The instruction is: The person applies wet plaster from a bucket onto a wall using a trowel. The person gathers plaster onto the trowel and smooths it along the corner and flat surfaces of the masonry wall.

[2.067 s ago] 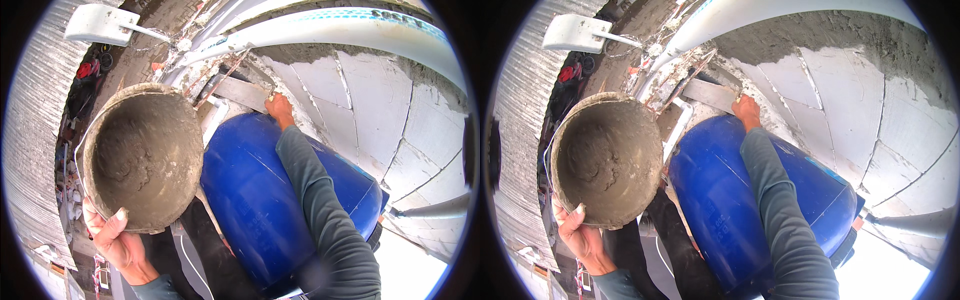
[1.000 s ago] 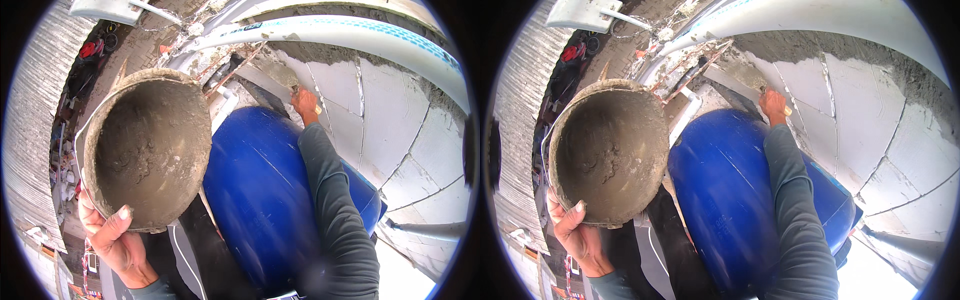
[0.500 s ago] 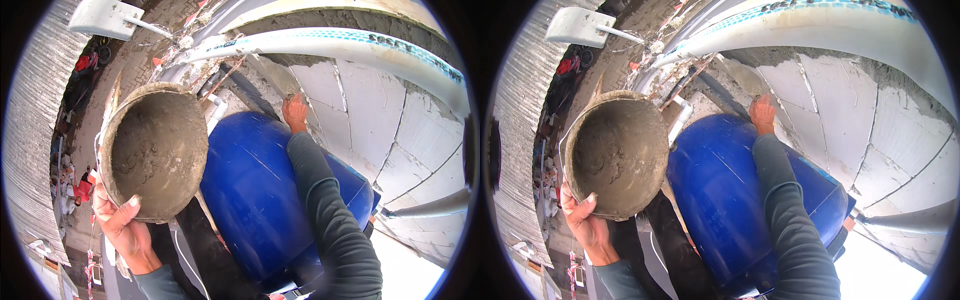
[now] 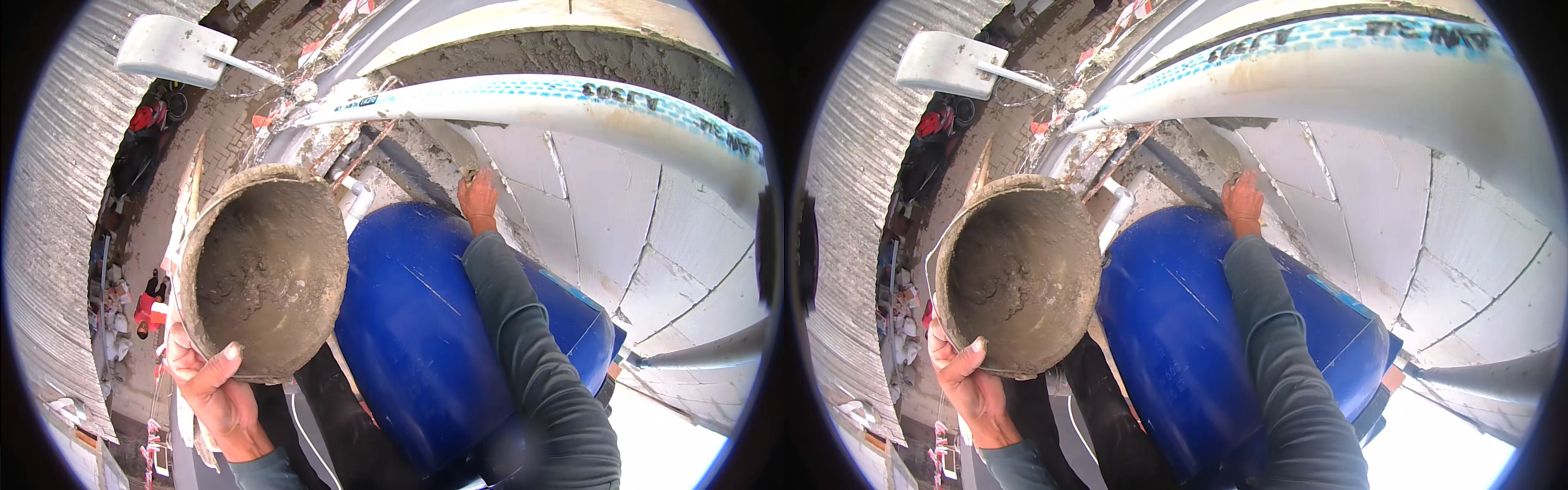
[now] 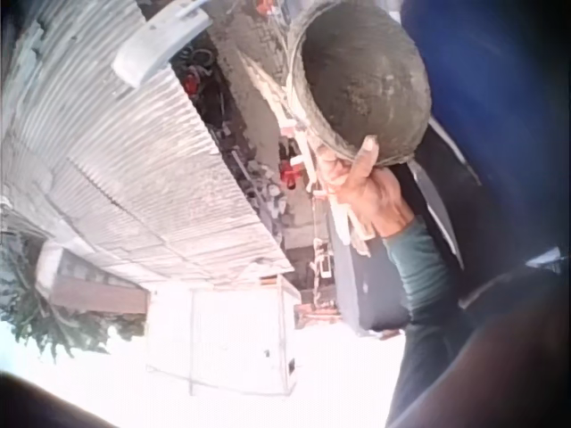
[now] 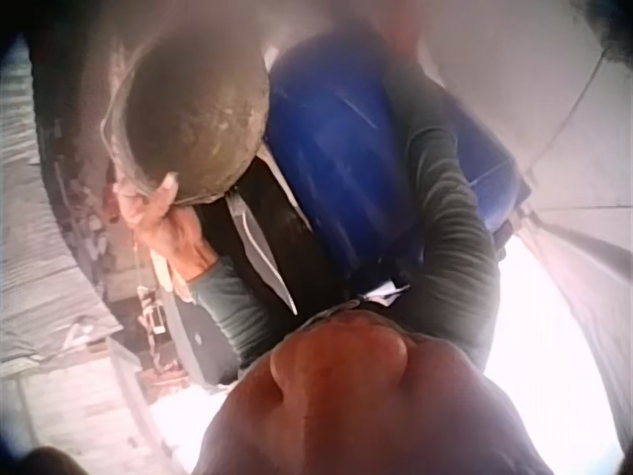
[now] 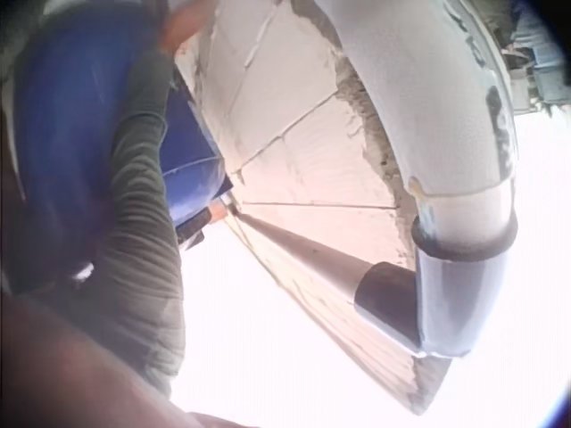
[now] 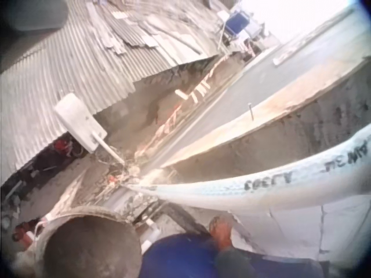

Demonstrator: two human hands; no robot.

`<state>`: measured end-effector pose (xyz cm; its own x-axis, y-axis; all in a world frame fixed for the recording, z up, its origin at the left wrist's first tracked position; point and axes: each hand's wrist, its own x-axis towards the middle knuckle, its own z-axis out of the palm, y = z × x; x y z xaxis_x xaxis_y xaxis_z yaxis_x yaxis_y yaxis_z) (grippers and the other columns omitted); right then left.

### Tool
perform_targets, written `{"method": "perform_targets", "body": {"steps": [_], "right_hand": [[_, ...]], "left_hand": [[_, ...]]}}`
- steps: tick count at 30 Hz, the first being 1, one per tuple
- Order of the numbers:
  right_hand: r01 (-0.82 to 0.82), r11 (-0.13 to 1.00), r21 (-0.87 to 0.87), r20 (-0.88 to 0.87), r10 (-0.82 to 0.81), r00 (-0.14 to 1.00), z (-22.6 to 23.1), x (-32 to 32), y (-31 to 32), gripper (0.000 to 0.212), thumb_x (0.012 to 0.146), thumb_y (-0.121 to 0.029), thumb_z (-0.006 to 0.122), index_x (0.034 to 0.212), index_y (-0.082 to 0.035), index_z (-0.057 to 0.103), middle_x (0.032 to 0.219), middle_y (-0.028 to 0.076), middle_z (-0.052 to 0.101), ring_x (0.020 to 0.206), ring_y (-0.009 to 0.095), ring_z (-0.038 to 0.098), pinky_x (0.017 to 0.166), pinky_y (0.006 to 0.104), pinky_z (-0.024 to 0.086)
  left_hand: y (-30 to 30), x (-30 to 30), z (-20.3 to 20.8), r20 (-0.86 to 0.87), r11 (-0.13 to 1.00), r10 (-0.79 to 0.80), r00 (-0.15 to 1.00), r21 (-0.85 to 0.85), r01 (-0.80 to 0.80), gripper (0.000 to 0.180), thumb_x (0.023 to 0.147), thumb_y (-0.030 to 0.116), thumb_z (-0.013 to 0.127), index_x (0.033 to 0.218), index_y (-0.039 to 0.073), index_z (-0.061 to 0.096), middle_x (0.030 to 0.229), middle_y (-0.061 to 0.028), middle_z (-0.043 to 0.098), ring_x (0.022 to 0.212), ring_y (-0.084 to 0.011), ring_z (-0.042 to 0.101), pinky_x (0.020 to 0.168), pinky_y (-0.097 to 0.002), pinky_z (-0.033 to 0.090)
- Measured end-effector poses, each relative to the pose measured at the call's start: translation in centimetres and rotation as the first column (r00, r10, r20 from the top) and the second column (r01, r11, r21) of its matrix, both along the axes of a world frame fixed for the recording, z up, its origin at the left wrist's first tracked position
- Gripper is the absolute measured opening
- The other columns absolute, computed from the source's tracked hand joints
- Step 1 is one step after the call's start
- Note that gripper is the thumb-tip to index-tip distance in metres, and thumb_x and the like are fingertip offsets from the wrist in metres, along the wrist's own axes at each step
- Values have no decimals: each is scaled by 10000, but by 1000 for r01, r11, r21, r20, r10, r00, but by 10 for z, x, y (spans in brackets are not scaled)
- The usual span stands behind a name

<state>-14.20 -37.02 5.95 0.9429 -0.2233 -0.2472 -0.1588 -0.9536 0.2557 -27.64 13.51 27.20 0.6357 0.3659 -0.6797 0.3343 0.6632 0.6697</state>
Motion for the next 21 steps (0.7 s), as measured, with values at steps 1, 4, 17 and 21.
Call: {"method": "perform_targets", "body": {"steps": [1,4,17,21], "right_hand": [[17,999,30,-34,-16,999,1,-3,7,638,882,-351,672,1326,82,523,1361,291,552,1150,437,612,961,506,510],[79,989,123,-96,-67,993,-4,-4,12,707,848,-365,734,1356,73,510,1350,293,570,1160,437,615,976,496,508],[182,944,277,-151,-144,978,8,-1,28,711,813,-439,801,1279,52,583,1161,305,671,1101,449,646,964,495,509],[220,912,346,-102,-196,975,13,-3,45,699,869,-530,707,1236,57,610,1154,324,669,1111,463,642,964,510,505]], "left_hand": [[0,0,1,-1,1000,0,1000,-4,0,558,652,-119,665,1195,-19,587,1249,-138,647,1155,-257,620,1097,-392,434],[-2,2,3,13,1000,-15,1000,-25,15,542,656,-122,665,1182,-16,588,1245,-129,648,1153,-252,620,1092,-393,436],[4,4,5,31,998,22,999,-55,-20,435,661,-145,689,1059,9,602,1138,-124,682,1043,-230,642,1037,-362,447],[1,6,7,18,1000,19,1000,-26,-18,430,656,-146,695,1044,14,602,1133,-130,684,1038,-232,642,1036,-364,448]]}}
